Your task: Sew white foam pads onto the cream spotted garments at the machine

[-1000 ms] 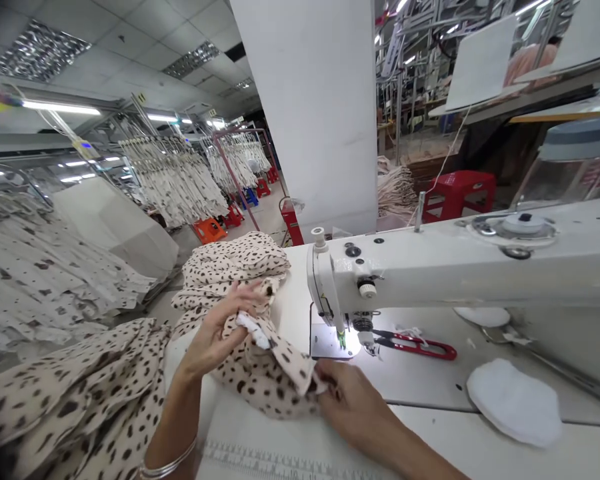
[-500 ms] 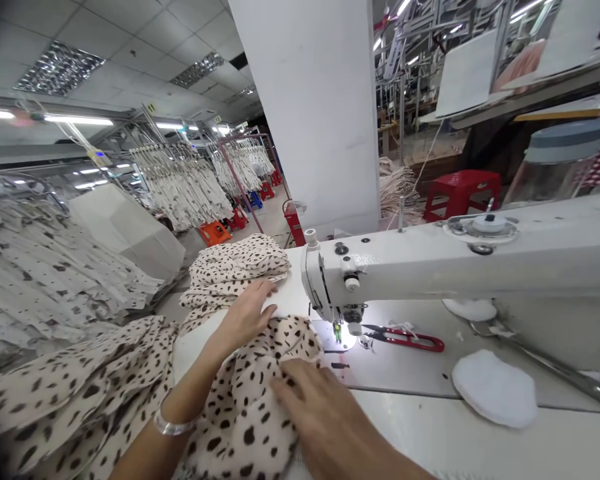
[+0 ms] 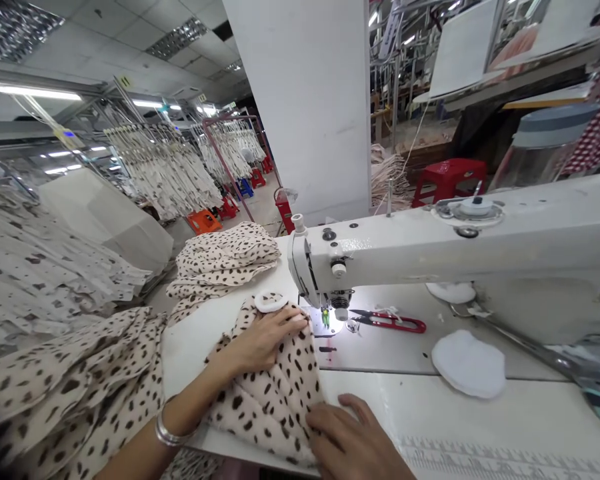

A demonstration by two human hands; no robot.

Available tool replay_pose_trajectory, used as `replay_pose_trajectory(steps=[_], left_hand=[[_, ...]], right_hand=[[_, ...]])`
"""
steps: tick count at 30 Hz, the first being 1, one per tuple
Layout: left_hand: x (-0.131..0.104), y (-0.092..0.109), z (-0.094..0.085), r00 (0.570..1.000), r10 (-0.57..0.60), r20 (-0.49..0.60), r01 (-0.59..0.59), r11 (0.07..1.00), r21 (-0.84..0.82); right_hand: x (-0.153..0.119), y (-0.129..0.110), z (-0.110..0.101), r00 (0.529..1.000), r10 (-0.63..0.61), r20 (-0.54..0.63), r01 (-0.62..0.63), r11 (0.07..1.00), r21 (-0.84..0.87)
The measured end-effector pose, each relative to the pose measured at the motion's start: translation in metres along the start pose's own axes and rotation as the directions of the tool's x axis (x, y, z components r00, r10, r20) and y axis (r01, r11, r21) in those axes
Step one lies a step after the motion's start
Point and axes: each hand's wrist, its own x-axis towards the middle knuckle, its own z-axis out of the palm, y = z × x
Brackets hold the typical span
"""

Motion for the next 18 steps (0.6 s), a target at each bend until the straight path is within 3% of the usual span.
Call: replay_pose_trajectory(steps=[3, 9, 13, 18], left_hand=[[0.009, -0.003, 0.009, 0.998, 0.040, -0.050, -0.039, 0.999, 0.016], [0.046, -0.009, 0.004, 0.993, 0.068, -0.100, -0.074, 0.995, -0.065], [0.057, -0.009, 0.000, 0.990, 0.048, -0.132, -0.063, 0.992, -0.111], [0.051, -0.005, 0.004, 0.980, 0.035, -0.197, -0.061, 0.990, -0.125]], right_hand=[[-0.007, 0.001, 0.000, 0.997, -0.030, -0.078, 0.022, 0.995, -0.098], [0.002, -0.001, -0.013, 0.971, 0.088, -0.221, -0.121, 0.983, -0.141], [-0.006, -0.001, -0.019, 0.976, 0.066, -0.208, -0.103, 0.979, -0.174], [-0.020, -0.003, -0.015, 0.988, 0.060, -0.144, -0.079, 0.989, -0.127]])
